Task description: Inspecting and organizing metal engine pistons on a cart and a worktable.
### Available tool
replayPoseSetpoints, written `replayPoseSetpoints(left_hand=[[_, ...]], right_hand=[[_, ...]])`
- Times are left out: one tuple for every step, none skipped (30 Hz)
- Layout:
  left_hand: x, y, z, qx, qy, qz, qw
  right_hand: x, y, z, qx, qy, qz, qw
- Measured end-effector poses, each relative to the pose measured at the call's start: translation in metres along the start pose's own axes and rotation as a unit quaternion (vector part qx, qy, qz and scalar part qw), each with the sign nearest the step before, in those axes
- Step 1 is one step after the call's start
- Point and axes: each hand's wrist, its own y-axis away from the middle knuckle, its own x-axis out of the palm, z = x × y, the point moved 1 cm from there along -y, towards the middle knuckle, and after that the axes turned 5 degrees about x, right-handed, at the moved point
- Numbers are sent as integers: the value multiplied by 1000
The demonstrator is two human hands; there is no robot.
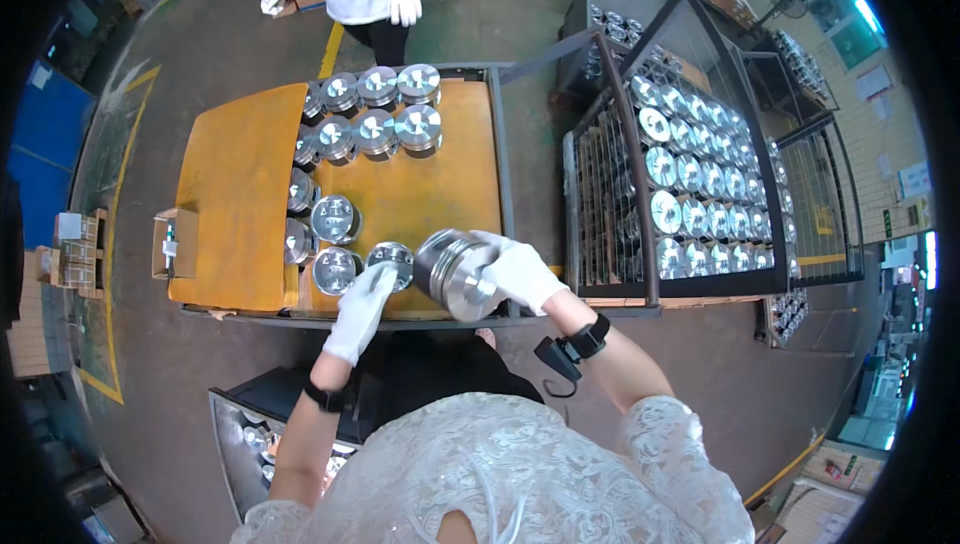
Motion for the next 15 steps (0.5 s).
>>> replayPoseSetpoints(left_hand=[[13,-3,0,-23,63,32,997],[24,-5,-1,-46,125,62,989],[33,-6,-22,-149,244,139,948],[40,1,-46,-248,355,210,877],[46,14,-70,-152,209,230,938],[58,22,-77,-148,210,220,941],[71,30,-81,-224,378,185,879],[80,35,-82,-285,535,143,782],[86,36,-78,-276,586,169,743],[91,40,-77,-258,604,167,736],[94,42,-81,-244,610,145,740],[97,43,-85,-231,616,126,743],[96,40,-84,-222,622,116,742],[99,35,-84,-214,619,117,747],[101,31,-90,-210,614,123,751]], right_hand=[[-12,18,32,-38,122,19,992],[-20,32,58,-77,241,37,967],[-25,47,64,-154,306,9,940],[-30,63,68,-201,354,-16,913],[-35,74,71,-218,395,-31,892],[-40,85,76,-240,435,-43,867],[-47,94,79,-251,436,-40,863],[-54,102,84,-256,410,-48,874],[-60,107,88,-262,384,-52,884],[-70,114,88,-270,369,-57,887],[-74,115,76,-267,233,-78,932],[-77,115,59,-254,93,-96,958],[-80,119,47,-189,-33,-92,977],[-84,121,24,-153,-120,-83,977],[-84,130,14,-79,-221,-79,969]])
